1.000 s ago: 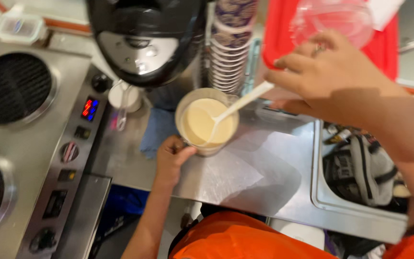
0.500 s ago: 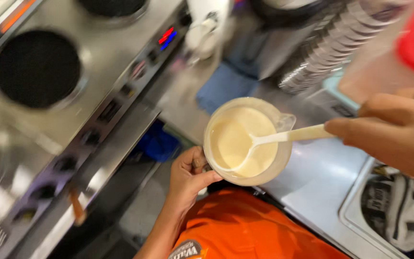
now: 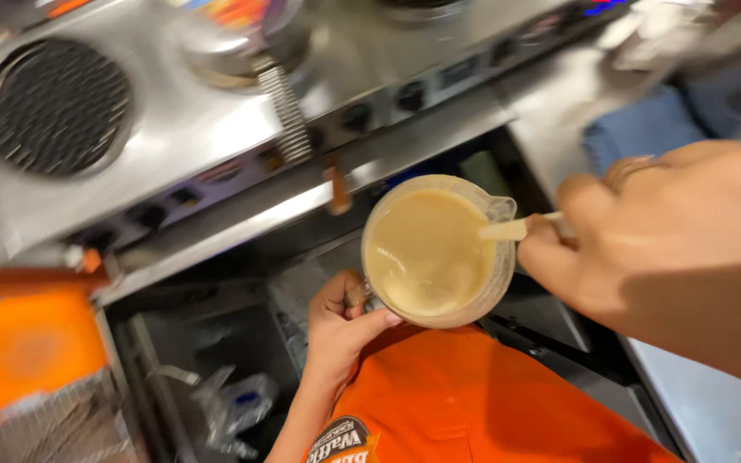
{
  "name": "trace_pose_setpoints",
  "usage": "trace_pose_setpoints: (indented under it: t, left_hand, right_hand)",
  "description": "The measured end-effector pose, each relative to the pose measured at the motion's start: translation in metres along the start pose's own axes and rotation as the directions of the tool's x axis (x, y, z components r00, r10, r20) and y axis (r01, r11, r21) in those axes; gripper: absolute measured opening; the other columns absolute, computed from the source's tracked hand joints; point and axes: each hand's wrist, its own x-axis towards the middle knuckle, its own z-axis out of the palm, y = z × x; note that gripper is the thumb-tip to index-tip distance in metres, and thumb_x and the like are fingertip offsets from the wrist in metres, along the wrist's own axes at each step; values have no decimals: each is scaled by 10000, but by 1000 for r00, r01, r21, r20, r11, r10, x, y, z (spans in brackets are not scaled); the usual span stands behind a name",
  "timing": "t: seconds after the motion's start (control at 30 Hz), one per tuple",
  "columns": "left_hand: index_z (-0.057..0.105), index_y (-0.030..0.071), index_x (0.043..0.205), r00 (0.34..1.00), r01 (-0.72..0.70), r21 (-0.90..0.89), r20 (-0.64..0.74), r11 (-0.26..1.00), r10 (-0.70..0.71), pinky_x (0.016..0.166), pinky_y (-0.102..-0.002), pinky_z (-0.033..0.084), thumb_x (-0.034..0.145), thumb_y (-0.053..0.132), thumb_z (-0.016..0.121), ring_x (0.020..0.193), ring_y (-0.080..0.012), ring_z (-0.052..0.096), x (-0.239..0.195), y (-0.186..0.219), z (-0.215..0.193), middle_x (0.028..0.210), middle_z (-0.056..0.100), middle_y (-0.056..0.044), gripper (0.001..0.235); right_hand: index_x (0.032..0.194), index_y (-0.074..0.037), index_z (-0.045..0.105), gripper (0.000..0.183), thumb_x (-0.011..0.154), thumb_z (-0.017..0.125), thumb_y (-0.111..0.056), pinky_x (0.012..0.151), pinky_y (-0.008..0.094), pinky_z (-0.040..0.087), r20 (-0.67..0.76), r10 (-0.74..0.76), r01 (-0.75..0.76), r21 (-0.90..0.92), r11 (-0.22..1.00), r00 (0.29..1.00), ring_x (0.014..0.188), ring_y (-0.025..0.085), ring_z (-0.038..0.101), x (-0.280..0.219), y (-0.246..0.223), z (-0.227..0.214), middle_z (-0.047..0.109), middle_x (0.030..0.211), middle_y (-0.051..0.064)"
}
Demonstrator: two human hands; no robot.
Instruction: The person pours batter from a pitcher into a waffle iron using a ladle, spreads it, and then organizes several plastic containers and bottles on the counter.
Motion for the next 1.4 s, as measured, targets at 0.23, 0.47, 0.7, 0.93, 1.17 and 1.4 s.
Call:
trace_pose_setpoints:
  t: [0.23,0.47,0.7,0.93,1.17,1.4]
  left_hand:
    - [421,133,697,957,-63,-53,-287,997,45,606,-213,432,708,-72,821,651,-48,454,-59,24,-95,691,432,58,450]
    - [425,129,690,868,-149,-122,-492,981,71,569,-215,383,688,-88,827,612,-44,393,-83,33,-139,674,376,73,457]
    - [462,120,725,762,-313,-85,-618,946,196,634,-202,455,693,-126,798,661,-30,419,-73,43,-163,711,381,81,417]
    - [495,92,726,672,-291,-81,-726,953,144,576,-207,425,716,-162,788,604,-40,423,-51,54,-188,661,405,66,388]
    - [433,128,721,642,-435,-40,-715,899,278,627,-213,481,755,-128,799,656,-35,463,-41,56,-210,714,449,65,448]
    - [474,109,742,625,-367,-35,-749,929,219,607,-186,427,775,-82,788,630,-5,381,-36,61,-216,685,390,93,369]
  right_hand:
    - [1088,-59,681,426,721,636,-270,415,319,520,-140,-328,310,-132,941,934,630,235,690,102,-68,-83,608,742,57]
    - [826,-12,613,141,864,578,-143,503,338,491,111,-408,422,-294,858,906,659,249,668,166,-92,-134,577,743,119]
    - [1405,-216,486,617,810,647,-199,517,322,582,191,-447,477,-160,864,874,734,201,696,244,-66,-148,568,962,34]
    - [1436,-530,535,491,955,573,-438,614,258,569,194,-178,195,-70,978,965,758,67,722,275,-34,-131,641,929,-163]
    - [1295,-271,736,544,768,791,-149,517,325,543,-345,-228,364,405,839,911,593,134,698,295,-12,-103,683,691,-7]
    - [1334,-275,725,571,777,784,-165,517,338,535,-309,-248,364,410,836,918,608,153,688,304,-8,-107,664,715,10]
